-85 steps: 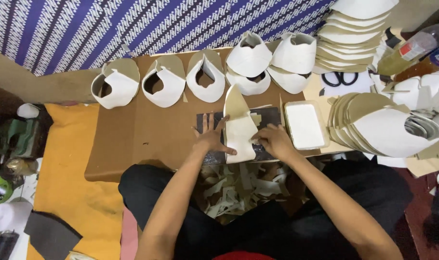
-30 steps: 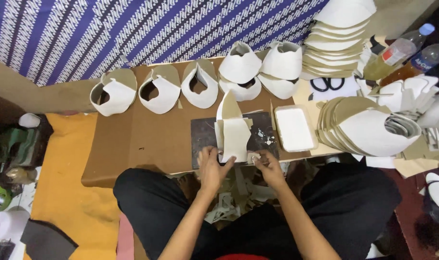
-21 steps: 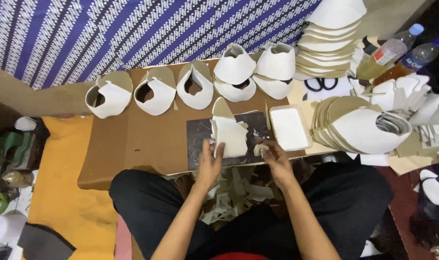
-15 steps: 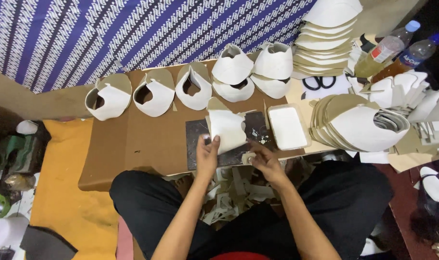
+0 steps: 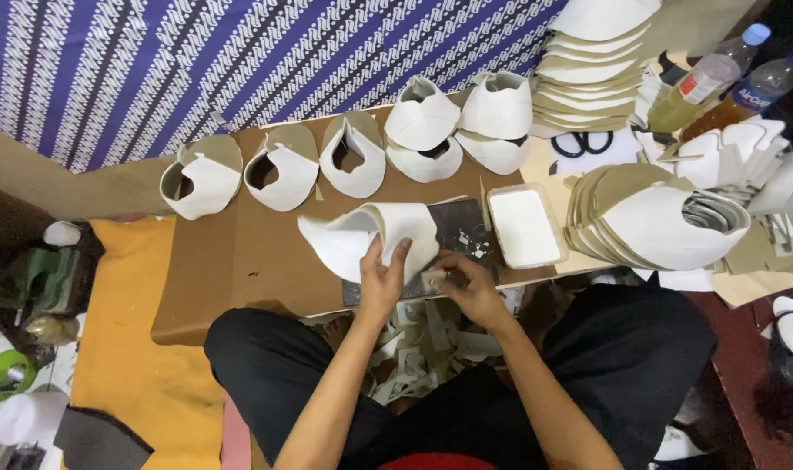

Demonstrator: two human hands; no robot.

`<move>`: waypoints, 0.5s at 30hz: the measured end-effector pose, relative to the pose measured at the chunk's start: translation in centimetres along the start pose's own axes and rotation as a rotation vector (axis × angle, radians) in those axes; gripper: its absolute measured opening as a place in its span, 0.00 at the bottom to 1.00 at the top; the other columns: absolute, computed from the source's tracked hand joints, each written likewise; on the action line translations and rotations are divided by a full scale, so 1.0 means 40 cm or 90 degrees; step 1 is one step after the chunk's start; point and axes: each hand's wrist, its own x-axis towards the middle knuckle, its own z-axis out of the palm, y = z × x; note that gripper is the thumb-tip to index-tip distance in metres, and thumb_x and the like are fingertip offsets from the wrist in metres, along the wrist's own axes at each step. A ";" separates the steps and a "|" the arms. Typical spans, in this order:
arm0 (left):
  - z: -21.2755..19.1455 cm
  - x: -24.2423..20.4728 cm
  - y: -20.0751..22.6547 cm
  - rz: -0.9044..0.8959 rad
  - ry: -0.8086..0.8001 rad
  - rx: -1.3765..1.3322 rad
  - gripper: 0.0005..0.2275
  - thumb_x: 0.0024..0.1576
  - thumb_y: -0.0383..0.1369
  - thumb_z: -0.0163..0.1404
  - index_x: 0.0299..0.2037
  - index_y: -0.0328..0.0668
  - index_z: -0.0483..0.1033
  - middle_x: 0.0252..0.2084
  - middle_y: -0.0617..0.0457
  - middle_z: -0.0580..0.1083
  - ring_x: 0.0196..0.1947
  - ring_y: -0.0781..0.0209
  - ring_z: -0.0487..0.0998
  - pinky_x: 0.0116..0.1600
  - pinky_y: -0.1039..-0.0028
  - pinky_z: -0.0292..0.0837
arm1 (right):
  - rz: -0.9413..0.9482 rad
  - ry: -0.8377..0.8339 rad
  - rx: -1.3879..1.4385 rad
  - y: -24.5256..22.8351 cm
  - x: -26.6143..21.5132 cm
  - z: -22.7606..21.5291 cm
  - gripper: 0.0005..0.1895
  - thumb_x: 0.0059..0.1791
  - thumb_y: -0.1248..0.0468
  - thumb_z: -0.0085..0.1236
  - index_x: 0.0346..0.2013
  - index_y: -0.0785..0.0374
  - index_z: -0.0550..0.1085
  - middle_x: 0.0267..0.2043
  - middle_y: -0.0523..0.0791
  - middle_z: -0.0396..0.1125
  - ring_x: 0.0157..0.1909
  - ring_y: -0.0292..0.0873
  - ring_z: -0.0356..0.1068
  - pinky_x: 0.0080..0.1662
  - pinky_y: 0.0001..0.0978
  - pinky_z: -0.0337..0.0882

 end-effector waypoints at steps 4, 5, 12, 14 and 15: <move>0.013 0.049 -0.167 -0.016 0.033 0.002 0.16 0.63 0.32 0.52 0.60 0.35 0.72 0.55 0.37 0.75 0.58 0.49 0.74 0.62 0.54 0.69 | 0.034 0.053 -0.014 0.075 0.018 0.001 0.11 0.49 0.72 0.62 0.47 0.65 0.79 0.54 0.56 0.73 0.61 0.55 0.70 0.62 0.52 0.67; 0.019 0.049 -0.171 -0.046 0.014 0.014 0.17 0.64 0.31 0.51 0.61 0.34 0.70 0.57 0.36 0.74 0.60 0.46 0.73 0.64 0.52 0.66 | 0.047 0.066 -0.037 0.106 0.020 -0.002 0.12 0.49 0.71 0.63 0.47 0.65 0.78 0.53 0.55 0.74 0.60 0.56 0.71 0.61 0.52 0.68; 0.075 0.069 -0.140 -0.234 -0.121 0.094 0.37 0.53 0.34 0.63 0.71 0.35 0.56 0.65 0.31 0.66 0.68 0.34 0.63 0.72 0.47 0.55 | 0.113 0.138 -0.082 0.211 0.026 -0.022 0.13 0.50 0.66 0.63 0.49 0.63 0.79 0.47 0.53 0.76 0.50 0.49 0.73 0.55 0.48 0.72; 0.076 0.074 -0.179 -0.246 -0.125 0.136 0.37 0.52 0.37 0.64 0.70 0.38 0.58 0.64 0.33 0.67 0.67 0.35 0.65 0.71 0.47 0.58 | 0.063 0.196 -0.196 0.192 0.015 -0.040 0.14 0.47 0.66 0.66 0.48 0.62 0.80 0.43 0.51 0.76 0.47 0.49 0.75 0.51 0.43 0.74; 0.078 0.079 -0.198 -0.256 -0.129 0.180 0.37 0.51 0.39 0.65 0.69 0.40 0.60 0.63 0.34 0.69 0.66 0.37 0.67 0.70 0.48 0.60 | 0.009 0.253 -0.307 0.183 0.011 -0.050 0.14 0.45 0.67 0.70 0.46 0.60 0.81 0.40 0.49 0.75 0.44 0.48 0.76 0.47 0.39 0.76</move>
